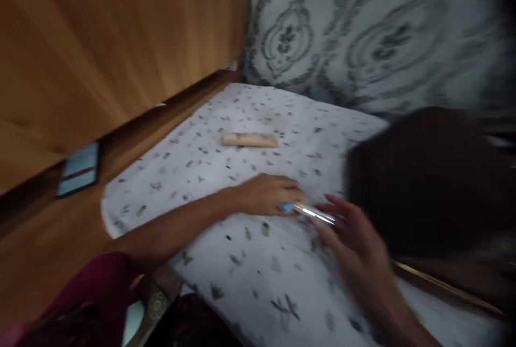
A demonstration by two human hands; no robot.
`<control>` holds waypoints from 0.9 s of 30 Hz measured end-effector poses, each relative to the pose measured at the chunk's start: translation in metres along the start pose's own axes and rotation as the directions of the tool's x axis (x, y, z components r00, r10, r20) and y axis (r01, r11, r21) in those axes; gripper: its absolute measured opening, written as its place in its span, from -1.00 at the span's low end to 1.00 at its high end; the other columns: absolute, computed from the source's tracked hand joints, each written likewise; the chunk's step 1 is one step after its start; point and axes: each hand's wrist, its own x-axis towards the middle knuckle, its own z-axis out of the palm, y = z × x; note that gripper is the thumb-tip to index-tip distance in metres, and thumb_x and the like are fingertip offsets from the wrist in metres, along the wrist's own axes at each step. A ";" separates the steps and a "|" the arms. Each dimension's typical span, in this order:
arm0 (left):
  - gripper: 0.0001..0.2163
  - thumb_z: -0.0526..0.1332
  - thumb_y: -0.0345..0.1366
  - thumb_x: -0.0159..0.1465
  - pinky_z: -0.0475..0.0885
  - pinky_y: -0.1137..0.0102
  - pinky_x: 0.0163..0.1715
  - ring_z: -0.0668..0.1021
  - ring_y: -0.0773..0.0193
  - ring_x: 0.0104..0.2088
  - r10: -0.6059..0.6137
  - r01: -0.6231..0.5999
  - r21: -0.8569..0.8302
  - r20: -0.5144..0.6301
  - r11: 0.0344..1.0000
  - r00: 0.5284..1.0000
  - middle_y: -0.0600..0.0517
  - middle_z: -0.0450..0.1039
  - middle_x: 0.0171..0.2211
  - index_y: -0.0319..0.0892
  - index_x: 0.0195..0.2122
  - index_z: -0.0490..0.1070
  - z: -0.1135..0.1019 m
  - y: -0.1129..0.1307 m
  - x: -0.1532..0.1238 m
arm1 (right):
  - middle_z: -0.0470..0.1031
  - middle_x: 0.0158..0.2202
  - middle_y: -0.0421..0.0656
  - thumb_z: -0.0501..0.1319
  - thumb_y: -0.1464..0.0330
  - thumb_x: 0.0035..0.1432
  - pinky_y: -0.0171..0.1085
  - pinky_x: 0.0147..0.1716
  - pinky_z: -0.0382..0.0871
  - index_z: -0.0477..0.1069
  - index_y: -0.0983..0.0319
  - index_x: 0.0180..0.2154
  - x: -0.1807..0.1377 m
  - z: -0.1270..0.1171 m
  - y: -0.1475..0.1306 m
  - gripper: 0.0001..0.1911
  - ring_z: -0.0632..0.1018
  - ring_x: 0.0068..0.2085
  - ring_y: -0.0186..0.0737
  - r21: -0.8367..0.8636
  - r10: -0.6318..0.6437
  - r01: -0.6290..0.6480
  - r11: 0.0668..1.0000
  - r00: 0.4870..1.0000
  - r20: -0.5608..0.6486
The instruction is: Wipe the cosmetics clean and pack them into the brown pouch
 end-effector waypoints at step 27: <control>-0.81 0.08 -0.24 0.42 0.36 0.46 -0.43 0.48 0.32 -0.39 0.062 -0.066 -0.018 -0.197 0.998 0.979 0.03 0.39 -0.36 -0.21 -0.27 0.37 0.007 -0.002 -0.002 | 0.47 -0.14 -0.11 0.24 0.38 0.16 -0.32 -0.34 0.45 0.38 0.17 0.03 -0.004 0.000 -0.020 -0.63 0.51 -0.24 -0.26 -0.042 -0.126 0.125 0.991 0.992 -0.015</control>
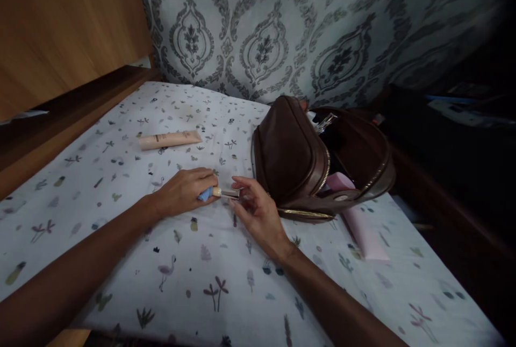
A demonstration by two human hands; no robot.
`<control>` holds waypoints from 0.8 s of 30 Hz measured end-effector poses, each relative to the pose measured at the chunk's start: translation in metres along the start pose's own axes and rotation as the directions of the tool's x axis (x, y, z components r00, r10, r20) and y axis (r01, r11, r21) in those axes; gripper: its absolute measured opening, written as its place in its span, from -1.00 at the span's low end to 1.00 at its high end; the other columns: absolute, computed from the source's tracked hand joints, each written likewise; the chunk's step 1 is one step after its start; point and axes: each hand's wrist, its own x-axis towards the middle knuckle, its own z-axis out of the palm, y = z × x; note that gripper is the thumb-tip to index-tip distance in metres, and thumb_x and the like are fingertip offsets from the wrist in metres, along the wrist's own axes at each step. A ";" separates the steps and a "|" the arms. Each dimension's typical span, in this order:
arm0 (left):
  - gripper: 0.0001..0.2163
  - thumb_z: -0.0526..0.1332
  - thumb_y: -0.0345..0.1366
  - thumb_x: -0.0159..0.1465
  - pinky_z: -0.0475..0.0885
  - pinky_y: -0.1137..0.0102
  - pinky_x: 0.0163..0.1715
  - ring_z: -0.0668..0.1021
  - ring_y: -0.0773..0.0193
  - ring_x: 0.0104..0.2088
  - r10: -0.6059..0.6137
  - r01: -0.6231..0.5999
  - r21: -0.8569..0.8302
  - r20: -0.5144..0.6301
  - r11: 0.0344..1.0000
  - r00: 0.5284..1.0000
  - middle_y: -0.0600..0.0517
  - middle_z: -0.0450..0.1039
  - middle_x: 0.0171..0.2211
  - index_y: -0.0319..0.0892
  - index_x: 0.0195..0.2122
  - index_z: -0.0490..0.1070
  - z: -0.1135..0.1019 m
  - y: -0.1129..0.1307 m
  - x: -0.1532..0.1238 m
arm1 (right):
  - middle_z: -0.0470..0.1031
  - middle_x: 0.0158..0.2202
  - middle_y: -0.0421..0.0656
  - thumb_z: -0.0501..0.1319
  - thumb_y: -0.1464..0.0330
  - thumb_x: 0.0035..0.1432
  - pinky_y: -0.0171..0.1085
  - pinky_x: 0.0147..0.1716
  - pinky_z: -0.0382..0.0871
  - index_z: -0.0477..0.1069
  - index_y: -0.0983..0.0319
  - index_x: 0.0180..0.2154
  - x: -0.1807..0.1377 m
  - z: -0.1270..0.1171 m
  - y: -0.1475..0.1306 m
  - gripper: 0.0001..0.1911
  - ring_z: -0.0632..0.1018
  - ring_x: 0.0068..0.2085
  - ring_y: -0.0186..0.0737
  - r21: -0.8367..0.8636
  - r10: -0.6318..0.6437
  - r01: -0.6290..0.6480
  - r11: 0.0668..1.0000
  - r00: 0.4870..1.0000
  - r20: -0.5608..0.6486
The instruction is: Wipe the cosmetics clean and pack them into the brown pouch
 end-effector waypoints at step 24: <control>-0.76 0.04 -0.20 0.45 0.32 0.46 -0.47 0.46 0.34 -0.40 0.029 -0.029 0.051 0.016 0.998 0.999 0.04 0.40 -0.38 -0.19 -0.29 0.38 0.001 0.002 0.000 | 0.38 -0.52 -0.29 0.15 0.23 0.30 -0.34 -0.46 0.31 0.43 0.25 -0.10 -0.001 -0.003 -0.009 -0.75 0.45 -0.52 -0.35 -0.061 0.050 -0.043 0.997 0.993 0.111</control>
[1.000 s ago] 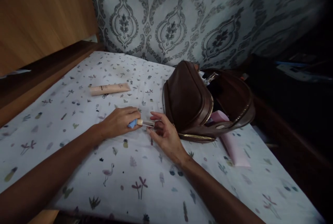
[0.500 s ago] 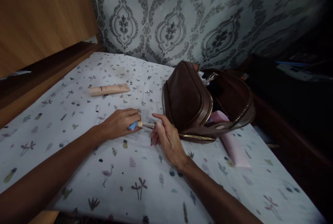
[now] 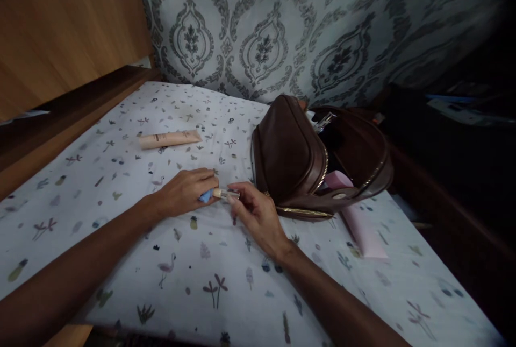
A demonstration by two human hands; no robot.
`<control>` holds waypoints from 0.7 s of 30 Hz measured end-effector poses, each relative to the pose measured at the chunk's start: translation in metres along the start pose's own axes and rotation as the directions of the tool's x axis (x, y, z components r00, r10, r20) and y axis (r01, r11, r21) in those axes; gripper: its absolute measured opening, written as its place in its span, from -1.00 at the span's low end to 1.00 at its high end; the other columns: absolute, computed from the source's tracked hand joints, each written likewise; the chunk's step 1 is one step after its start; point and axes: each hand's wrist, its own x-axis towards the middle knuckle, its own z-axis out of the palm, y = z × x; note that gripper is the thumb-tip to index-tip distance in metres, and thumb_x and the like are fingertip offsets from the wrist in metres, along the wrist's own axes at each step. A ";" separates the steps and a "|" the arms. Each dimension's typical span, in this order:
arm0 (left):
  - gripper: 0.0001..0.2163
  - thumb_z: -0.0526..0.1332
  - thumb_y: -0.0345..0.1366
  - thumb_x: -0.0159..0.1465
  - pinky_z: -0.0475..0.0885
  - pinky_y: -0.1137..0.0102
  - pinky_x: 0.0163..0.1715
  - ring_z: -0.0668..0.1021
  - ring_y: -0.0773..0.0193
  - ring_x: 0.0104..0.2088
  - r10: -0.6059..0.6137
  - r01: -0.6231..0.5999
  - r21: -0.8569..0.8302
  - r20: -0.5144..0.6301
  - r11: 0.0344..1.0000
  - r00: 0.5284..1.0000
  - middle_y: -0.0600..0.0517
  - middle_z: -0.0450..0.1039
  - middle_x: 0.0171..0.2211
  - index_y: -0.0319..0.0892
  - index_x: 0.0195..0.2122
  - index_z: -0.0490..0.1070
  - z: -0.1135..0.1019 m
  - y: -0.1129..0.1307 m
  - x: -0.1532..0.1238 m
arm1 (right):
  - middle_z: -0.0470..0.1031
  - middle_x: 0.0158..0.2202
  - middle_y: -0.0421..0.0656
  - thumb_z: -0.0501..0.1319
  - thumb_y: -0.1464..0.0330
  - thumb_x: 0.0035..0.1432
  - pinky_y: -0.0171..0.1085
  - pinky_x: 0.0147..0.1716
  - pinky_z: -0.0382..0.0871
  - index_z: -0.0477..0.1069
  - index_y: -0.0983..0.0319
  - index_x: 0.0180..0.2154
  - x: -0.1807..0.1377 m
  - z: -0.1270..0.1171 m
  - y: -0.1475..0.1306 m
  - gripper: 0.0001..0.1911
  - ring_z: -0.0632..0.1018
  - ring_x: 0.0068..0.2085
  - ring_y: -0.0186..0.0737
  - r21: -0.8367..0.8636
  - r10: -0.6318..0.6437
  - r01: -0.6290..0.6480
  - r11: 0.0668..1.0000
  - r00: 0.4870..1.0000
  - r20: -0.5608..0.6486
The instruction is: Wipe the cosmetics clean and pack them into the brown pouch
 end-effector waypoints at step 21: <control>-0.86 0.05 -0.37 0.39 0.24 0.39 -0.49 0.43 0.24 -0.38 -0.024 -0.008 0.311 0.101 0.950 0.995 0.01 0.40 -0.37 -0.17 -0.30 0.36 -0.016 -0.017 -0.004 | 0.30 -0.67 -0.33 -0.05 0.08 0.40 -0.39 -0.58 0.27 0.17 0.16 -0.45 -0.001 0.002 -0.011 -0.58 0.37 -0.67 -0.39 0.075 0.158 -0.155 0.985 0.987 -0.029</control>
